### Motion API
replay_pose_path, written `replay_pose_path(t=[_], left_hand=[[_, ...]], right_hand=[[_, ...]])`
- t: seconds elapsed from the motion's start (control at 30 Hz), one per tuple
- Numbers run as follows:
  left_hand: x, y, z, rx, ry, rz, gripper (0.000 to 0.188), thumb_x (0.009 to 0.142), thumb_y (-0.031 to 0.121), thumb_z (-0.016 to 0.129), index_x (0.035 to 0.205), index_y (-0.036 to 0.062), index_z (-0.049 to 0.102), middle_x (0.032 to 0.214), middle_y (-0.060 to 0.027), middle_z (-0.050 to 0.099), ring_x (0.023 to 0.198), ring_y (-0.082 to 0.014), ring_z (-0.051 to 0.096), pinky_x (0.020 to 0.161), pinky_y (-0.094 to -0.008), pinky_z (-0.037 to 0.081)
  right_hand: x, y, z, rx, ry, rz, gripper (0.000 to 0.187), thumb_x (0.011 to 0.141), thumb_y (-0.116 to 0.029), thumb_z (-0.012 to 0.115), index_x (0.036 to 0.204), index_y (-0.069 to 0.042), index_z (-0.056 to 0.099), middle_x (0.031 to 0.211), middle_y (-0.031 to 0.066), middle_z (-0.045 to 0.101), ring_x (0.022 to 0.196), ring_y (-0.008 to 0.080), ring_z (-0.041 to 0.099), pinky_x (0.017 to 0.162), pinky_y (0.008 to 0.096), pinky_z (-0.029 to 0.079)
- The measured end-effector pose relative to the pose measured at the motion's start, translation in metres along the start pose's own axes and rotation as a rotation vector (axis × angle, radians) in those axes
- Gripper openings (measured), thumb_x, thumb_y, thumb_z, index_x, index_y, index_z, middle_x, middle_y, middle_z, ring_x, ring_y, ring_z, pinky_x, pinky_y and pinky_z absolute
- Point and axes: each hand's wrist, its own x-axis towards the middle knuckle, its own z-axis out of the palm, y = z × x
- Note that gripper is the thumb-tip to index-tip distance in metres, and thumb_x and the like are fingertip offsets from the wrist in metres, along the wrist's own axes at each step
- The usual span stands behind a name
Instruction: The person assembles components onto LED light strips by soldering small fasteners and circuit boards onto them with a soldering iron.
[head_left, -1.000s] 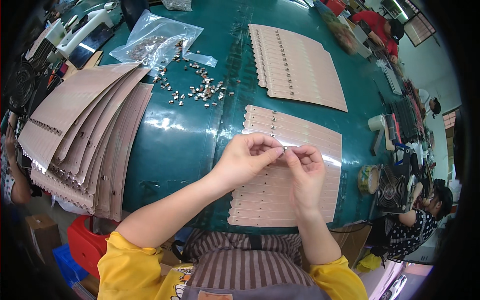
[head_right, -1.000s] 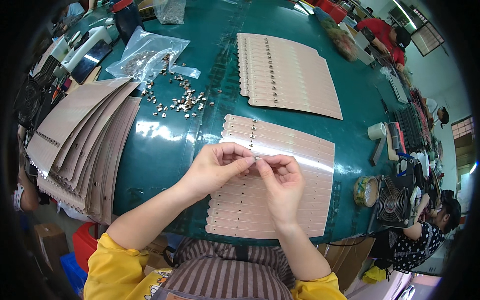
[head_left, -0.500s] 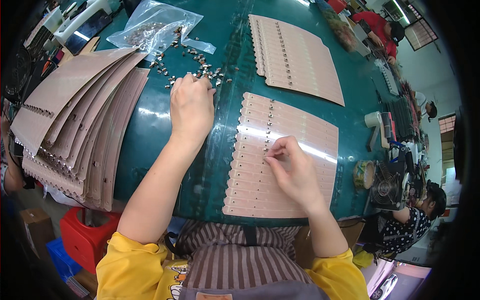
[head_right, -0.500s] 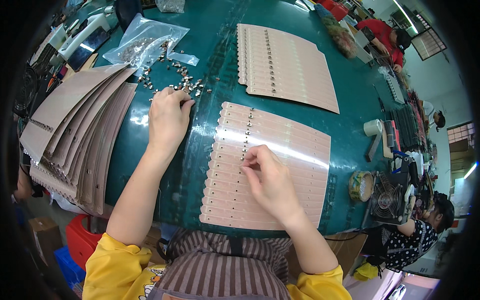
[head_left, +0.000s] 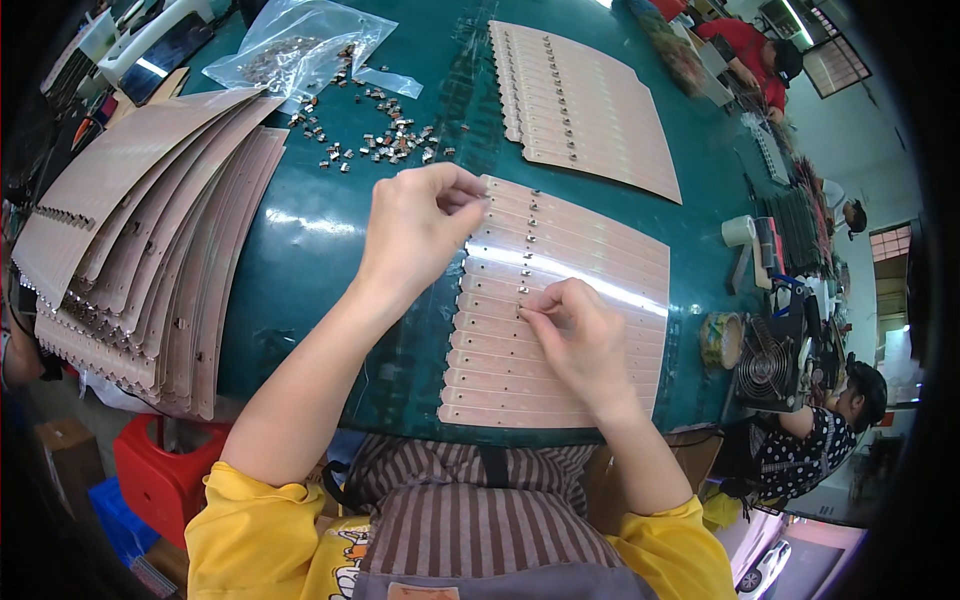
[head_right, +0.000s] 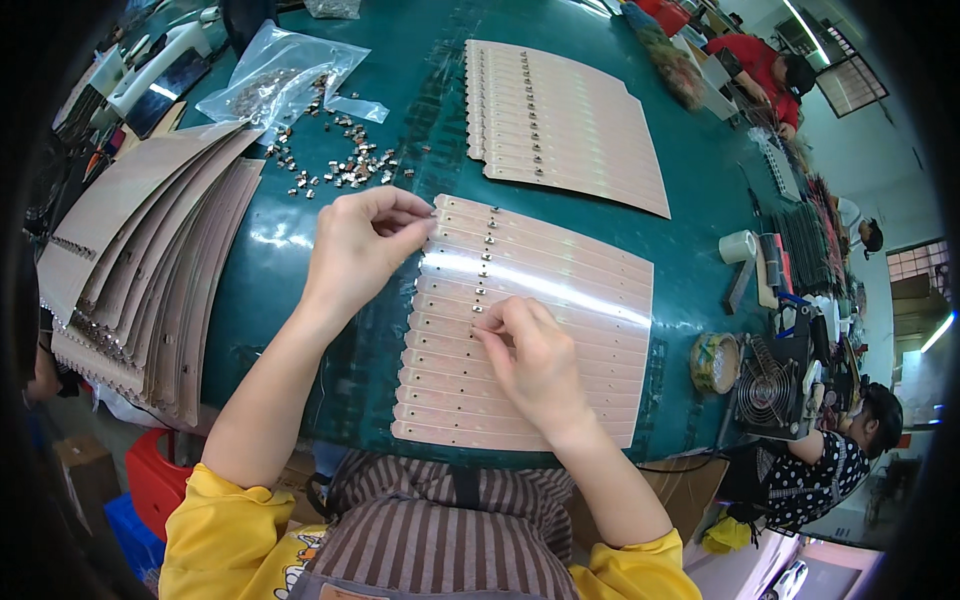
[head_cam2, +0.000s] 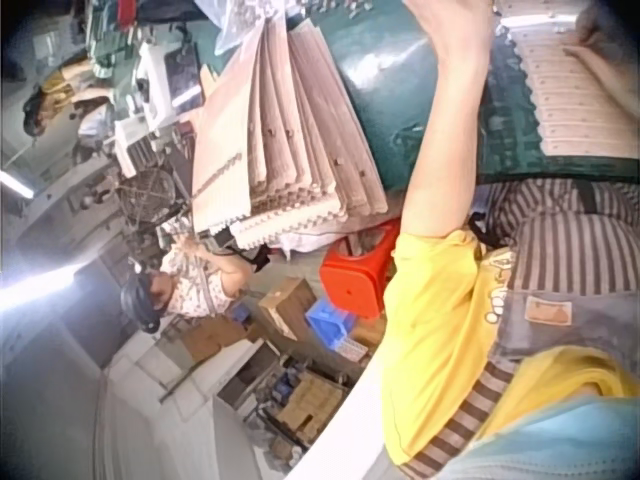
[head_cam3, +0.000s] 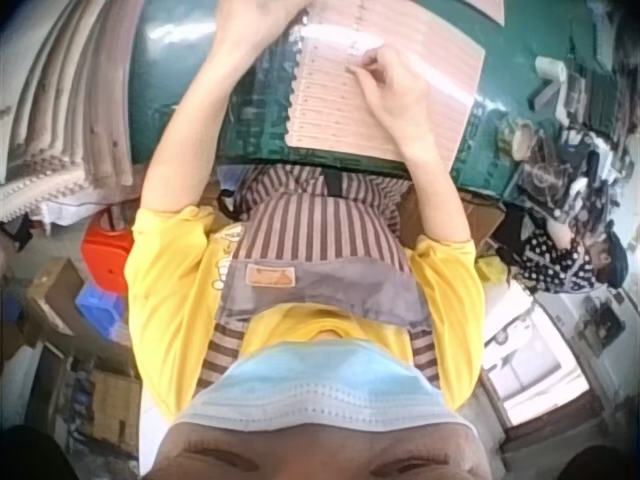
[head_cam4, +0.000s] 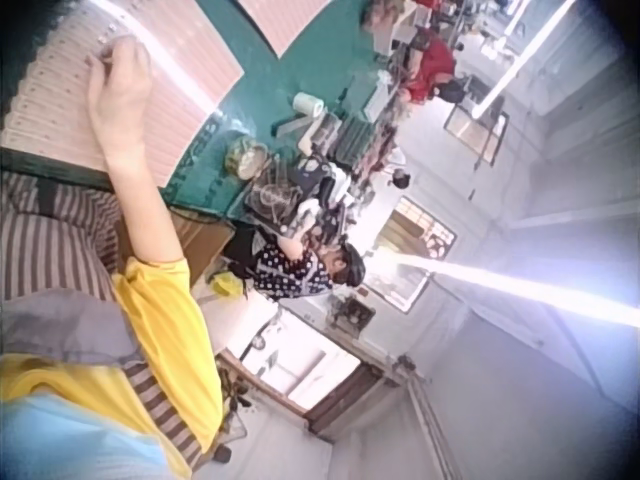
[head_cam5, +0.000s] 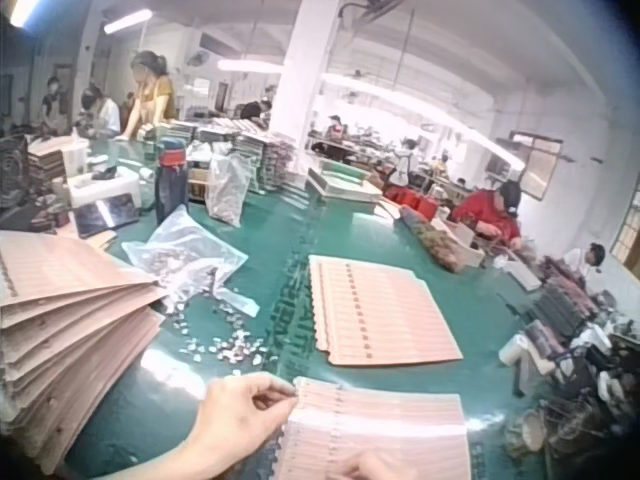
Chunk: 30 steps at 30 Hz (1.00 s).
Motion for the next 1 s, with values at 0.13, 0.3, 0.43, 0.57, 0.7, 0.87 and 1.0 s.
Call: replay_pose_path(t=[0.13, 0.3, 0.43, 0.57, 0.7, 0.87, 1.0], left_hand=[[-0.009, 0.001, 0.010, -0.203, -0.171, 0.025, 0.019, 0.075, 0.006, 0.069, 0.092, -0.0022, 0.067, 0.076, -0.0051, 0.067, 0.071, -0.0071, 0.060, 0.064, -0.0217, 0.049], [-0.018, 0.008, 0.016, -0.245, -0.381, -0.027, 0.020, 0.075, 0.005, 0.069, 0.093, -0.0038, 0.066, 0.079, -0.0068, 0.067, 0.071, -0.0074, 0.061, 0.063, -0.0217, 0.050], [-0.024, 0.013, 0.019, -0.354, -0.484, -0.084, 0.015, 0.078, 0.005, 0.068, 0.090, -0.0041, 0.067, 0.079, -0.0067, 0.067, 0.069, -0.0074, 0.061, 0.059, -0.0222, 0.050], [-0.026, 0.016, 0.018, -0.261, -0.472, 0.025, 0.016, 0.075, 0.006, 0.069, 0.090, -0.0008, 0.067, 0.078, -0.0095, 0.068, 0.070, -0.0115, 0.064, 0.063, -0.0246, 0.052], [-0.026, 0.013, 0.021, -0.194, -0.416, 0.265, 0.020, 0.074, 0.004, 0.070, 0.094, 0.0026, 0.068, 0.077, -0.0111, 0.068, 0.070, -0.0117, 0.066, 0.065, -0.0237, 0.053], [-0.026, 0.013, 0.018, -0.093, -0.449, 0.329, 0.026, 0.071, 0.002, 0.070, 0.097, 0.0042, 0.067, 0.082, -0.0127, 0.067, 0.075, -0.0178, 0.067, 0.066, -0.0264, 0.053], [-0.004, -0.004, 0.003, 0.268, 0.005, 0.601, 0.018, 0.068, 0.006, 0.068, 0.086, 0.0034, 0.066, 0.082, -0.0126, 0.063, 0.078, -0.0283, 0.060, 0.068, -0.0368, 0.048]], right_hand=[[-0.002, 0.005, 0.001, 0.068, 0.040, 0.013, 0.017, 0.073, 0.006, 0.065, 0.086, 0.000, 0.054, 0.081, 0.0105, 0.060, 0.072, 0.0200, 0.063, 0.062, 0.0284, 0.055], [-0.004, 0.006, -0.003, 0.293, 0.146, 0.108, 0.017, 0.077, 0.004, 0.065, 0.092, 0.001, 0.056, 0.088, 0.0083, 0.062, 0.077, 0.0139, 0.062, 0.069, 0.0248, 0.051], [-0.001, 0.000, -0.004, 0.775, 0.271, 0.283, 0.019, 0.080, 0.004, 0.065, 0.095, 0.002, 0.053, 0.092, 0.0090, 0.060, 0.085, 0.0130, 0.059, 0.077, 0.0238, 0.048], [0.000, -0.002, -0.006, 0.944, 0.261, 0.390, 0.019, 0.079, 0.005, 0.065, 0.094, 0.001, 0.053, 0.092, 0.0089, 0.060, 0.086, 0.0122, 0.059, 0.078, 0.0239, 0.049], [-0.001, 0.000, -0.009, 1.010, 0.230, 0.445, 0.019, 0.079, 0.005, 0.065, 0.093, 0.000, 0.053, 0.090, 0.0080, 0.060, 0.086, 0.0116, 0.058, 0.079, 0.0235, 0.049], [-0.002, 0.005, -0.008, 0.958, 0.161, 0.440, 0.018, 0.080, 0.003, 0.064, 0.093, 0.000, 0.053, 0.090, 0.0085, 0.061, 0.086, 0.0121, 0.059, 0.079, 0.0229, 0.048], [-0.008, 0.006, -0.004, 0.756, 0.135, 0.326, 0.016, 0.079, 0.003, 0.064, 0.091, 0.000, 0.054, 0.088, 0.0077, 0.062, 0.084, 0.0126, 0.060, 0.078, 0.0239, 0.049]])
